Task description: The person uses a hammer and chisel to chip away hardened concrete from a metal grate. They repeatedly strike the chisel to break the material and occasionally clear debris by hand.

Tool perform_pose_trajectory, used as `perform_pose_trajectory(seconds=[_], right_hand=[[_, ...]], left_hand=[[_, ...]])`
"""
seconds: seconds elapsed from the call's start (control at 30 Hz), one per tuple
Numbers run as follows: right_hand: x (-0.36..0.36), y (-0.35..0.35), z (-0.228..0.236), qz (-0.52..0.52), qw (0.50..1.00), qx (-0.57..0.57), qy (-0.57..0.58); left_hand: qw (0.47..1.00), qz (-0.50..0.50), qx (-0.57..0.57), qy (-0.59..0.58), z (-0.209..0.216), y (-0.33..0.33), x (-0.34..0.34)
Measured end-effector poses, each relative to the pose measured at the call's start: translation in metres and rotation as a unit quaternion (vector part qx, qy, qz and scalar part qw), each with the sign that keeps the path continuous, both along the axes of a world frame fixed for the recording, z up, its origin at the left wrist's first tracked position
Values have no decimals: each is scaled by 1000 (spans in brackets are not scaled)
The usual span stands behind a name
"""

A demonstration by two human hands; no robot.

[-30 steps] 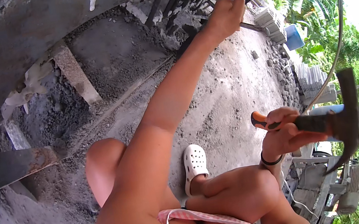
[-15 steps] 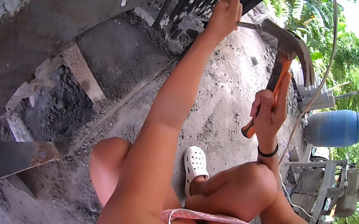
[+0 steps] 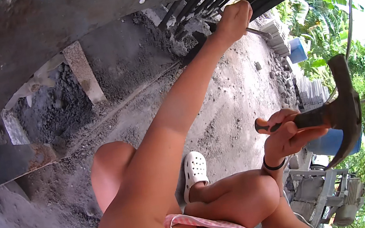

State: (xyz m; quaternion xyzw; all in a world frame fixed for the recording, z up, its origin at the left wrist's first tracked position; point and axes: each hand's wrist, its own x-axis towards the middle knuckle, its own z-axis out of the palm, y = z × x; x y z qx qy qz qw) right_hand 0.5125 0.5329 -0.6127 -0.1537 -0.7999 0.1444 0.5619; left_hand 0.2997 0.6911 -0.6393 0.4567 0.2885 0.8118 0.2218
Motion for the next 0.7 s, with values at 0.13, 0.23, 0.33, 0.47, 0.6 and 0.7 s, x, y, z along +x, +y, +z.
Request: perform_pose_trajectory(seconds=[0.13, 0.23, 0.33, 0.47, 0.6, 0.7], right_hand=[[2, 15, -10, -83, 983, -54, -153], [2, 14, -9, -66, 963, -236, -110], [26, 4, -12, -90, 977, -190, -46], [22, 0, 2, -78, 985, -153, -21], [27, -5, -5, -27, 981, -187, -35], [34, -5, -9, -22, 983, -180, -41]], left_hand=[[1000, -25, 2, -19, 5, -9, 8], [991, -83, 6, -109, -5, 2, 1], [977, -108, 3, -186, -7, 1, 4], [968, 17, 54, -246, -17, 14, 12], [913, -56, 69, -397, -12, 19, 34], [966, 24, 90, -242, -12, 14, 42]])
